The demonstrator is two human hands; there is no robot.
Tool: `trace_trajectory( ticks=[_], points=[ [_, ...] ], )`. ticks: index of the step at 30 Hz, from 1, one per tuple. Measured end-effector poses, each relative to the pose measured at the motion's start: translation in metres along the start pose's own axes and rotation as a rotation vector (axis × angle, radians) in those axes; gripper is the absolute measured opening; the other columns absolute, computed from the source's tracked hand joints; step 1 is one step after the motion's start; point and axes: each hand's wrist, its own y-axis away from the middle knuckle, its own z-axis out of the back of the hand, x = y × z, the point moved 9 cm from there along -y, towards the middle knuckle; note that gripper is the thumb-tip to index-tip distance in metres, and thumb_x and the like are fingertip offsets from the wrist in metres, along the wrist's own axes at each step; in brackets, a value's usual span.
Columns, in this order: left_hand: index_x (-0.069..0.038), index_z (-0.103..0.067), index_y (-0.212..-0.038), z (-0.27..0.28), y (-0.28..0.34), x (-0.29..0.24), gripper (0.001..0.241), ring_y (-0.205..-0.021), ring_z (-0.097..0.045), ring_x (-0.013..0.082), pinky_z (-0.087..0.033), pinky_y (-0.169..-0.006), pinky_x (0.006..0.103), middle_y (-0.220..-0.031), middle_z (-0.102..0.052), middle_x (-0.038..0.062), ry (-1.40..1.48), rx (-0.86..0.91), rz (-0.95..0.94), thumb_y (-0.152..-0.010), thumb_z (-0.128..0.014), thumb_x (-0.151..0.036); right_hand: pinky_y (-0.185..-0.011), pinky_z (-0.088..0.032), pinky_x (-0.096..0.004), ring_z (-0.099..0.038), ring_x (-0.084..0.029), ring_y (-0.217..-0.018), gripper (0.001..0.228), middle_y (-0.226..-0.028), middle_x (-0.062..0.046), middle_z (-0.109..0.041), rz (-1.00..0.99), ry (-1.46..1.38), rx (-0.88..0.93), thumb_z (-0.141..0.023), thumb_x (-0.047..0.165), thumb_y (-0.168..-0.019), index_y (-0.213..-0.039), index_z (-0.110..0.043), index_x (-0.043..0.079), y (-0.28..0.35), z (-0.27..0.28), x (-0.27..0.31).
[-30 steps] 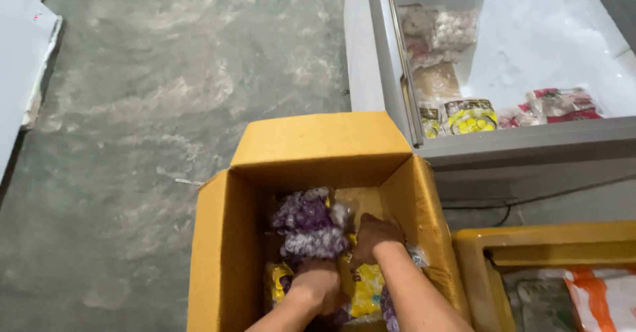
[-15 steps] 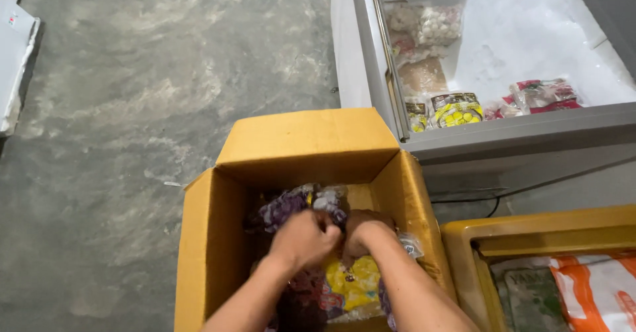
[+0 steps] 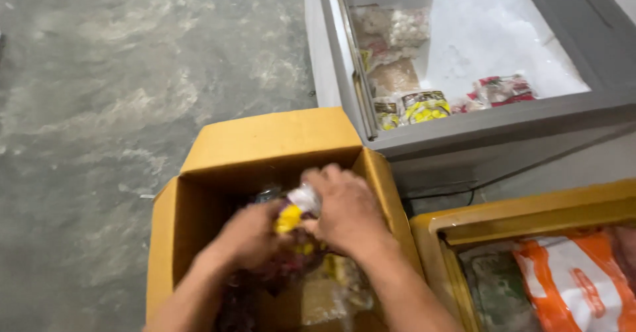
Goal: Transferring several bags of frozen meatballs and other frozen items from a cardboard box into a chest freezer.
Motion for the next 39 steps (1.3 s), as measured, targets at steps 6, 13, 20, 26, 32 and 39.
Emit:
trace_trajectory(
  ticks=[6,13,20,26,32,39],
  points=[
    [-0.011,-0.074,-0.118,0.074,0.015,-0.048,0.04,-0.095,-0.075,0.0188,-0.059,-0.086,0.0365,-0.106,-0.084,0.005,0.333,-0.124,-0.203,-0.083,-0.081,-0.029,-0.101,-0.047,-0.04,-0.054,-0.029,-0.123,0.117,-0.135,-0.015,-0.052,-0.142,-0.391,-0.514,-0.092,0.051,-0.066,-0.153,-0.032,0.001,0.02,0.042,-0.044],
    [-0.003,-0.061,-0.134,0.06,0.006,-0.158,0.044,-0.098,-0.069,0.0116,-0.058,-0.086,0.0292,-0.114,-0.073,0.005,0.87,-0.138,-0.448,-0.1,-0.062,-0.03,-0.094,-0.052,-0.029,-0.064,-0.012,-0.108,0.054,-0.125,-0.005,-0.07,-0.173,-1.439,-0.643,-0.059,0.044,-0.099,-0.135,-0.061,0.004,0.074,0.078,-0.088],
    [-0.002,-0.058,-0.138,-0.088,-0.011,-0.26,0.045,-0.111,-0.062,0.0114,-0.053,-0.097,0.0309,-0.122,-0.068,0.005,1.084,0.124,-0.54,-0.106,-0.056,-0.034,-0.069,-0.042,-0.039,-0.053,-0.022,-0.079,0.046,-0.103,-0.012,-0.068,-0.512,-1.105,-0.884,-0.052,0.038,-0.114,-0.129,-0.071,-0.002,0.235,0.113,-0.226],
    [-0.004,-0.049,-0.145,-0.238,0.027,-0.356,0.049,-0.121,-0.06,0.0156,-0.048,-0.107,0.0347,-0.134,-0.064,0.008,1.349,0.318,-0.548,-0.104,-0.059,-0.029,-0.098,-0.052,-0.034,-0.07,-0.016,-0.109,0.043,-0.124,-0.006,-0.073,-0.543,-1.286,-0.827,-0.06,0.029,-0.095,-0.13,-0.064,0.004,0.402,0.118,-0.294],
    [-0.013,-0.042,-0.146,-0.392,0.096,-0.418,0.054,-0.127,-0.058,0.0152,-0.046,-0.109,0.0349,-0.14,-0.06,0.003,1.505,0.513,-0.31,-0.098,-0.063,-0.026,-0.088,-0.054,-0.037,-0.069,-0.018,-0.1,0.051,-0.123,-0.008,-0.071,-1.124,-1.197,-1.131,-0.059,0.041,-0.1,-0.133,-0.066,0.003,0.612,0.036,-0.366],
    [-0.011,-0.048,-0.132,-0.582,0.156,-0.397,0.04,-0.116,-0.064,0.0179,-0.052,-0.102,0.0375,-0.127,-0.066,0.005,1.549,0.715,0.115,-0.096,-0.063,-0.02,-0.081,-0.06,-0.038,-0.073,-0.019,-0.097,0.057,-0.126,-0.005,-0.074,-1.262,-1.447,-1.671,-0.06,0.052,-0.095,-0.134,-0.065,0.011,0.732,-0.075,-0.368]
  ],
)
